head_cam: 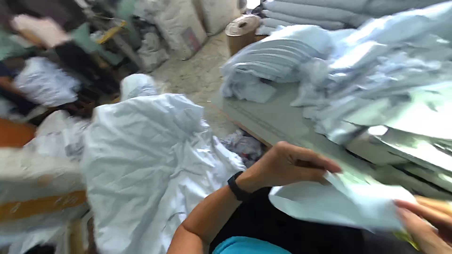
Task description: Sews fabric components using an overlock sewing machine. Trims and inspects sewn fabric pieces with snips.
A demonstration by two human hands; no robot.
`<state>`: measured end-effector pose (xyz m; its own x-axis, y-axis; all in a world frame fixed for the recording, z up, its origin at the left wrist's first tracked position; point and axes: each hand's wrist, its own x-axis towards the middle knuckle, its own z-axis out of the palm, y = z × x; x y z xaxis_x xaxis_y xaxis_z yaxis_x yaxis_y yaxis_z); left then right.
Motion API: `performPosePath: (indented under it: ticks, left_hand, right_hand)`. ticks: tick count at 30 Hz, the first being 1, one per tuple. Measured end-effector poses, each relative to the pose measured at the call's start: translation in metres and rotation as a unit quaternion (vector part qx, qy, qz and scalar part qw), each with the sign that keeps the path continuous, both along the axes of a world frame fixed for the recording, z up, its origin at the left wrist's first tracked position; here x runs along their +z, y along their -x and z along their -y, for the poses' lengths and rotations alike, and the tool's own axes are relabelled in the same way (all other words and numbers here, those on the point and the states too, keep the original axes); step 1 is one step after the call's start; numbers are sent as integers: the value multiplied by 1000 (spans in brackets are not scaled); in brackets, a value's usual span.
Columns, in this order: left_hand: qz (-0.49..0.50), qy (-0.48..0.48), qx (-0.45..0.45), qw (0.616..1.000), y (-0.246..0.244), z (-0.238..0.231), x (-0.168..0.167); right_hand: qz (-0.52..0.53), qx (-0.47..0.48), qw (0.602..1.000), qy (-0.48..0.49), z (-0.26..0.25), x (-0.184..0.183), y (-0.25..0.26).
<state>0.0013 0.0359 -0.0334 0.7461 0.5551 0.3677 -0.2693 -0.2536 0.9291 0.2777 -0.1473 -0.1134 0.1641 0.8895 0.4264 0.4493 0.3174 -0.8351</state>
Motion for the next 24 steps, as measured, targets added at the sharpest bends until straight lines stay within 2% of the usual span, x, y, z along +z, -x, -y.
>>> performPosePath:
  ticks: [2,4,6,13,16,20,24]
  left_hand:
    - [-69,-13,28,997,-23,14,-21]
    - [-77,-31,20,996,-39,24,-41]
    - [-68,-36,7,997,-49,31,-48]
    - [-73,14,-30,997,-71,34,-55]
    - [-87,75,-68,991,-74,35,-51]
    - [-32,81,-9,996,-74,42,-49]
    - [22,119,10,993,-72,37,-47]
  right_hand:
    - [53,-40,998,-11,-18,18,36]
    - [41,-74,996,-21,-27,32,60]
    - [16,-67,997,-21,-27,37,66]
    - [27,-86,996,-9,-12,45,60]
    - [16,-81,996,-18,-8,48,56]
    - [9,-98,995,-14,-5,48,52]
    - [-92,-119,988,-35,1,47,51]
